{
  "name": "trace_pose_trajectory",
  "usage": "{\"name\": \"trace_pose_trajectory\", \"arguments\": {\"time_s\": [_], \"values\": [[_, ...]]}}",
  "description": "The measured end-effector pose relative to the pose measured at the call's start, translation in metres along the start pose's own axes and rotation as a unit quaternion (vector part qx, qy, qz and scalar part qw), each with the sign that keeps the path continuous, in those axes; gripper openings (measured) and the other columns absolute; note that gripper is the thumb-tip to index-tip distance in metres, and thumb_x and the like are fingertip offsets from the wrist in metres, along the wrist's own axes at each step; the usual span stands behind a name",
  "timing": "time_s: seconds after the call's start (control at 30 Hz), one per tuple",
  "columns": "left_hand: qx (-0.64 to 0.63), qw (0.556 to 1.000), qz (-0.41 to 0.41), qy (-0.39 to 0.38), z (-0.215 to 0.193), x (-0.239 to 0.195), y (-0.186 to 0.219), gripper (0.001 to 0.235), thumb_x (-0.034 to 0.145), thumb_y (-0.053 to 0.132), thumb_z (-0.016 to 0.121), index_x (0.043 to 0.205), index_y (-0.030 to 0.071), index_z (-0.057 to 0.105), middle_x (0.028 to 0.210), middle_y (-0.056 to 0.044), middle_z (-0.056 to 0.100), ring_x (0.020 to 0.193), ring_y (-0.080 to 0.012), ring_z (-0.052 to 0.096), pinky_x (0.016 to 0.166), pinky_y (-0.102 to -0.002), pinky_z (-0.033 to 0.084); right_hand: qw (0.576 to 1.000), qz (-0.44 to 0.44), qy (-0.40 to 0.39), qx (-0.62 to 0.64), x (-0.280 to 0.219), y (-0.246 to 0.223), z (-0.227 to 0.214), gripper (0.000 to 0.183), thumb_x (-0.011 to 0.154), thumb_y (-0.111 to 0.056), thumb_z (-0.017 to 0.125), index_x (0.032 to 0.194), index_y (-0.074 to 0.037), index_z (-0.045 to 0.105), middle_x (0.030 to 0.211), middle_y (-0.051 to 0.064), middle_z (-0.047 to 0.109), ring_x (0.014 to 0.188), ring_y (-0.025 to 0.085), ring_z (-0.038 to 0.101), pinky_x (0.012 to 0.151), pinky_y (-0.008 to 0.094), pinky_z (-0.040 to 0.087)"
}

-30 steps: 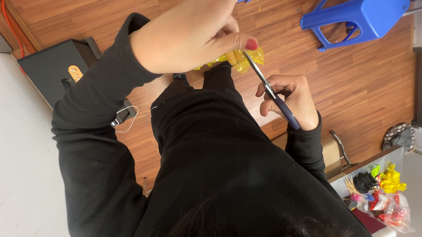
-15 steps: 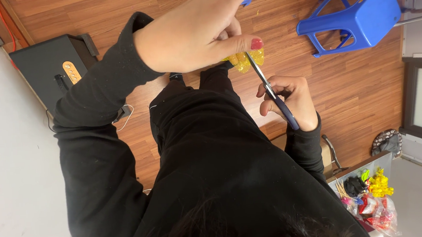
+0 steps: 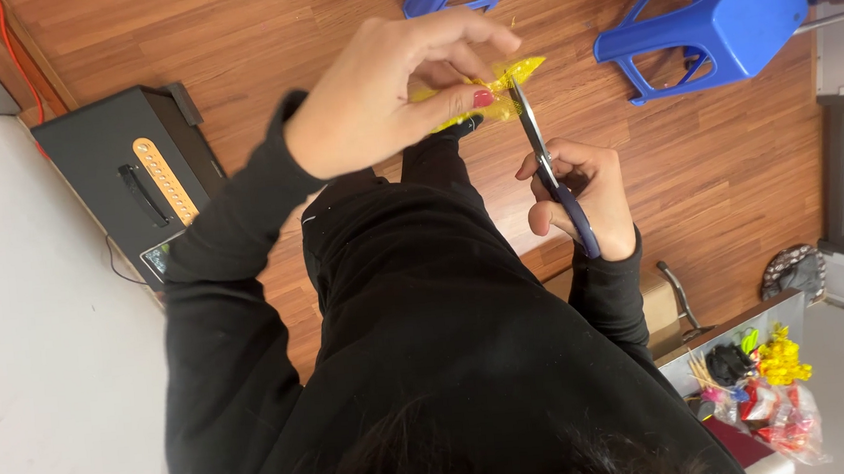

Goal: The person uses scissors to cut a piece of yellow glittery mesh fabric. Initially standing, they trim the material before moving to a table to continue cutting the fabric into smaller pieces.

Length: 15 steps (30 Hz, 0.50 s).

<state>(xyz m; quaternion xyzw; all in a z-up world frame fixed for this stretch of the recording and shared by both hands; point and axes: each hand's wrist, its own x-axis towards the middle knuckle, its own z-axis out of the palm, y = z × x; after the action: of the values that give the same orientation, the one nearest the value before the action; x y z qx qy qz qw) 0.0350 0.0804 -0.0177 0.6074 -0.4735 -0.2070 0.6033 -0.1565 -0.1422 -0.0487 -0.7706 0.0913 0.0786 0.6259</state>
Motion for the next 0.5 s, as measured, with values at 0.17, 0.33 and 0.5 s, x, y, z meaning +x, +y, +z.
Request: {"name": "trace_pose_trajectory", "arguments": {"time_s": [0.17, 0.33, 0.5], "values": [[-0.094, 0.994, -0.052, 0.029, 0.021, -0.006, -0.011, 0.022, 0.101, -0.005, 0.067, 0.118, 0.005, 0.057, 0.113, -0.013, 0.067, 0.097, -0.0181, 0.075, 0.082, -0.023, 0.067, 0.999, -0.006, 0.011, 0.045, -0.002, 0.001, 0.009, 0.065, 0.066, -0.062, 0.078, 0.094, -0.005, 0.063, 0.061, -0.005, 0.035, 0.058, 0.005, 0.026, 0.057, 0.023, 0.021], [-0.195, 0.976, -0.092, 0.042, 0.035, -0.009, -0.012, 0.023, 0.101, 0.003, 0.071, 0.116, 0.008, 0.054, 0.110, -0.008, 0.063, 0.094, -0.0151, 0.072, 0.084, -0.022, 0.064, 0.998, -0.017, 0.016, 0.054, 0.001, 0.000, 0.016, 0.065, 0.069, -0.065, 0.076, 0.093, -0.007, 0.062, 0.062, -0.004, 0.036, 0.059, 0.006, 0.027, 0.059, 0.023, 0.022], [-0.213, 0.971, -0.060, 0.089, 0.052, -0.009, -0.027, 0.008, 0.104, 0.008, 0.066, 0.107, 0.007, 0.059, 0.103, -0.008, 0.069, 0.090, -0.0144, 0.071, 0.080, -0.021, 0.061, 0.998, -0.013, 0.038, 0.044, 0.000, 0.001, 0.018, 0.065, 0.069, -0.067, 0.074, 0.094, -0.007, 0.064, 0.061, -0.005, 0.039, 0.056, 0.004, 0.029, 0.056, 0.022, 0.023]]}}
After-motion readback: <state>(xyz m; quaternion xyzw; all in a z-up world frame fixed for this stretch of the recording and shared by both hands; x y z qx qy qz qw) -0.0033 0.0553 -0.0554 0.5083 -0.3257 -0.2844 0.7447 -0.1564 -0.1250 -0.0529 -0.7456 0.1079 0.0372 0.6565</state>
